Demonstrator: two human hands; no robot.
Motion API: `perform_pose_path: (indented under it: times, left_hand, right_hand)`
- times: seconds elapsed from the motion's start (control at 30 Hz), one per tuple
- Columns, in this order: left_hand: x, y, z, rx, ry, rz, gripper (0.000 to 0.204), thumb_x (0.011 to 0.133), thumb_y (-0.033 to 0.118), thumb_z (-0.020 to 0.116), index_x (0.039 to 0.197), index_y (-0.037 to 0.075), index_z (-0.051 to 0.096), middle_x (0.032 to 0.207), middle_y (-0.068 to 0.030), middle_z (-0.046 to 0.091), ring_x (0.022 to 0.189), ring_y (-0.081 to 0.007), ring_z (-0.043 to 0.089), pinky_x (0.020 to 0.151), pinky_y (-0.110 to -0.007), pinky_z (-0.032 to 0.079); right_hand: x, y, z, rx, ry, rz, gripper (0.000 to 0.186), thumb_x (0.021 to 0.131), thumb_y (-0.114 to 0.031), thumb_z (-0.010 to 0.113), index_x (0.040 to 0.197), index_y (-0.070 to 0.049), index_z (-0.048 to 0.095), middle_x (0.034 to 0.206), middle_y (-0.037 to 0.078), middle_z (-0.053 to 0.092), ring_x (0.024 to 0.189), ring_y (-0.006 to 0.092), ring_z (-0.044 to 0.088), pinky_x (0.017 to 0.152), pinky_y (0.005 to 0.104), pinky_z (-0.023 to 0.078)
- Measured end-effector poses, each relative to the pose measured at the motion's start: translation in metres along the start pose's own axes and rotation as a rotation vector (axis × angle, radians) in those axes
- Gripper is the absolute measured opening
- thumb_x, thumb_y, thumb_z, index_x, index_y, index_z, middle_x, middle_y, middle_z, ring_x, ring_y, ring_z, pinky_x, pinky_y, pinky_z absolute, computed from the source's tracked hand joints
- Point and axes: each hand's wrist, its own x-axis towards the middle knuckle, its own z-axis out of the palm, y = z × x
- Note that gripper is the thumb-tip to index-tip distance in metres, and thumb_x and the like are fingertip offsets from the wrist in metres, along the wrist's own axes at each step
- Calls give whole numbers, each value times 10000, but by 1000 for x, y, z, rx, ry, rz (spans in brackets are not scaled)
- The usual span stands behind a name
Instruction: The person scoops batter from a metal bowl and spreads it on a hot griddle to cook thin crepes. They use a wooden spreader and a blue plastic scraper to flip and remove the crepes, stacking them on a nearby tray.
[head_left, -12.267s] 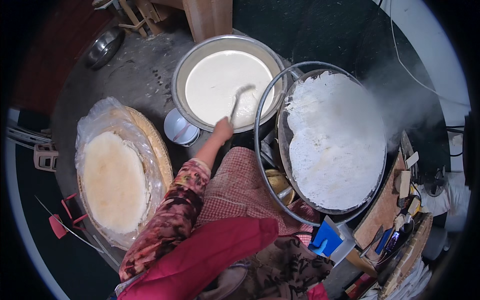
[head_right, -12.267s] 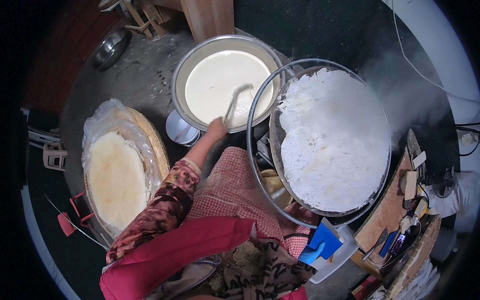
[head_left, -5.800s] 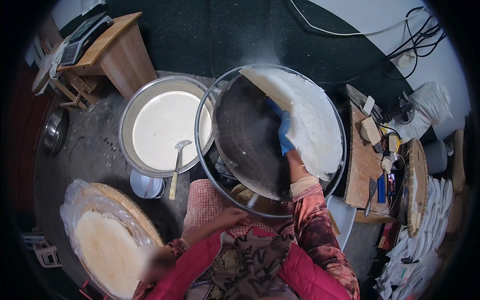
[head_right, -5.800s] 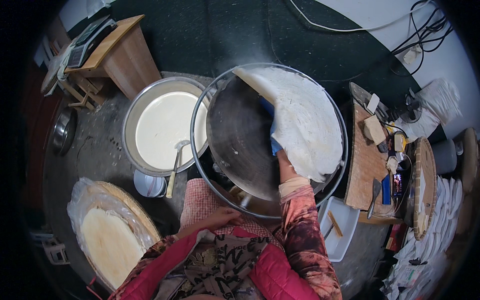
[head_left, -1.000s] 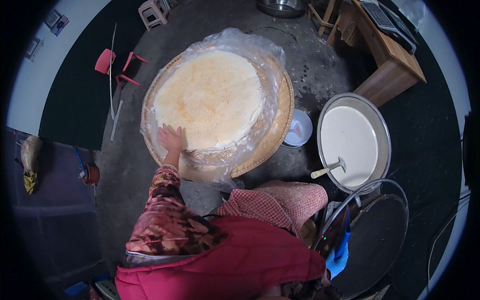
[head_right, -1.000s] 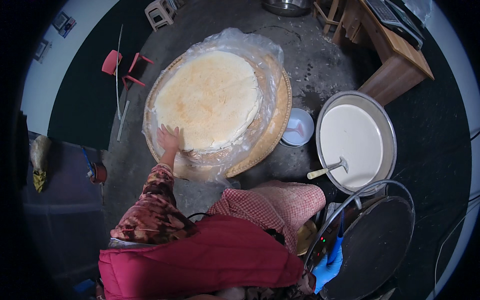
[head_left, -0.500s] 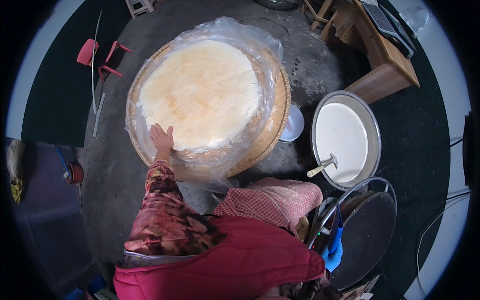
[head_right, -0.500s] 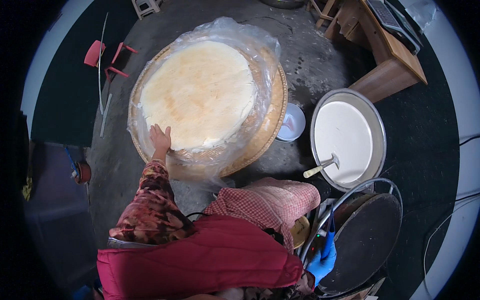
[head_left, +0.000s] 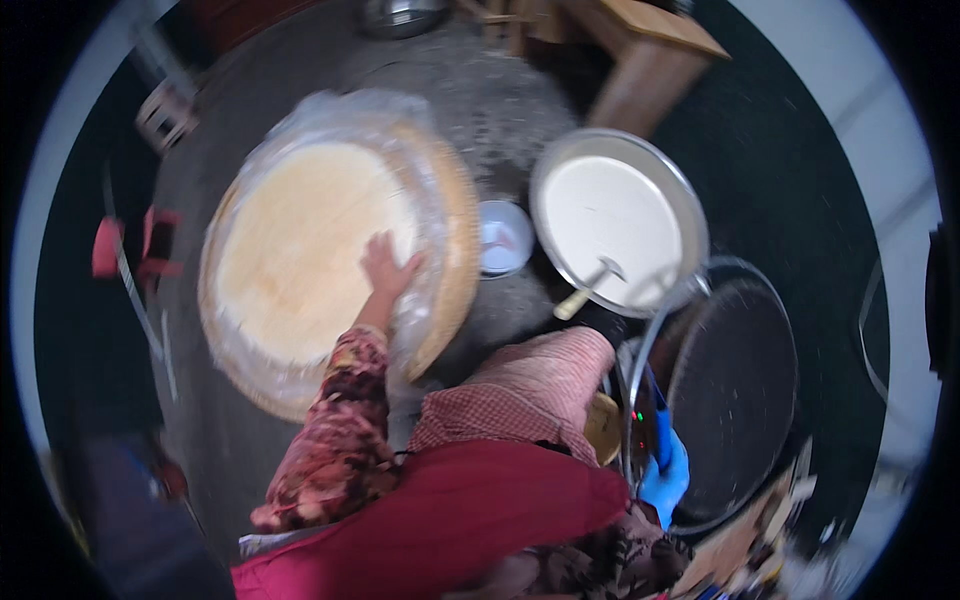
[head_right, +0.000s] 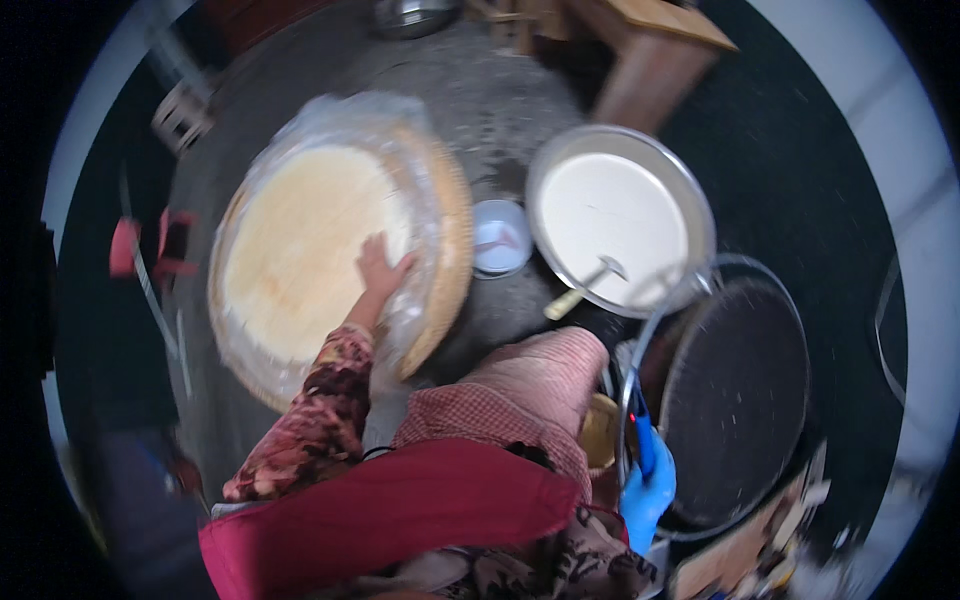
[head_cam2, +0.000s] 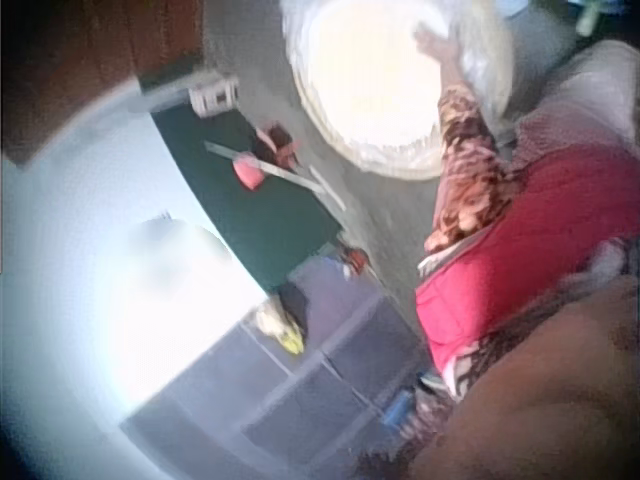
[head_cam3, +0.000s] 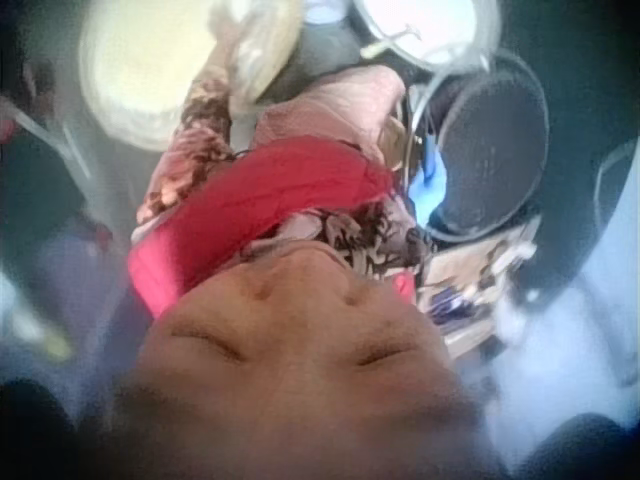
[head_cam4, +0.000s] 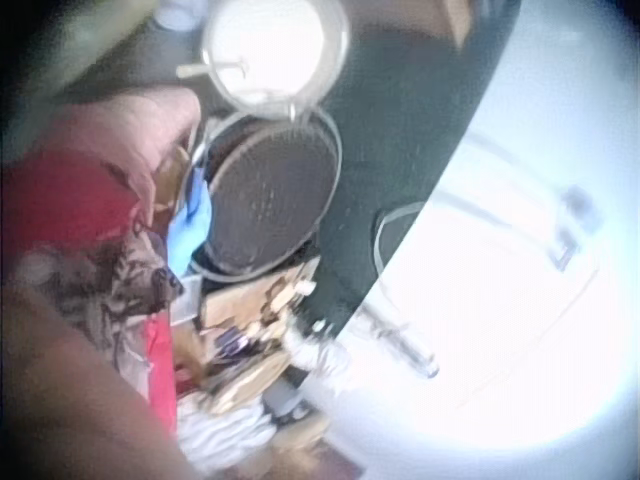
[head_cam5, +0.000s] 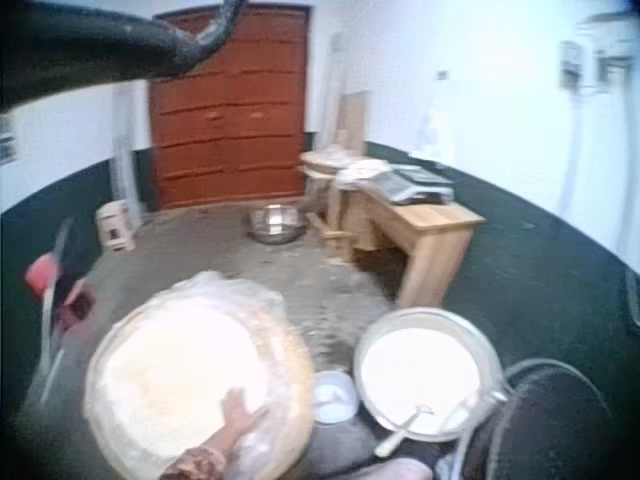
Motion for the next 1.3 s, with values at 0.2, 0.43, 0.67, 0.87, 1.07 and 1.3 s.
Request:
perform_pose_path:
  times: [0.2,0.43,0.67,0.87,1.07,1.3]
  left_hand:
    - [-2,-2,20,340,-7,55,902,730,650,517,1375,67,277,1409,-239,240,1309,-382,209,990,-589,218]
    - [-1,6,15,495,-99,-16,836,791,561,509,1399,72,207,1436,-228,182,1329,-373,171,1021,-583,173]
    - [-31,106,23,88,-65,375,781,811,451,555,1370,8,237,1397,-288,209,1300,-407,217,1031,-491,227]
    - [-60,223,63,-276,-385,652,692,796,234,645,1321,-47,293,1371,-312,226,1276,-422,251,1043,-411,245]
    - [-69,261,92,-10,-612,727,645,696,199,712,1229,-36,435,1172,-278,503,1121,-372,478,954,-391,373]
    - [-71,279,107,169,-667,647,493,701,108,668,1150,2,492,1020,-262,582,974,-382,567,830,-425,444]
  right_hand:
    - [-17,16,-23,-117,122,-70,430,706,61,532,1122,-45,567,1072,183,589,962,349,577,847,383,453]
    - [16,42,-14,-246,212,-122,402,729,-22,575,1129,-50,543,1071,205,578,960,353,576,816,393,473]
    - [135,31,23,-168,76,-113,216,859,-168,477,1024,-43,539,979,207,583,873,346,581,743,415,469]
    - [180,160,-105,385,470,209,433,904,-410,423,1131,-94,612,1183,136,565,1083,205,518,966,307,350]
    - [50,357,-272,-594,740,861,252,795,-194,535,946,-20,637,903,205,640,821,345,628,735,435,481]
    - [-140,441,-276,169,1340,855,295,792,-184,646,957,59,620,894,115,655,754,198,606,691,325,489]
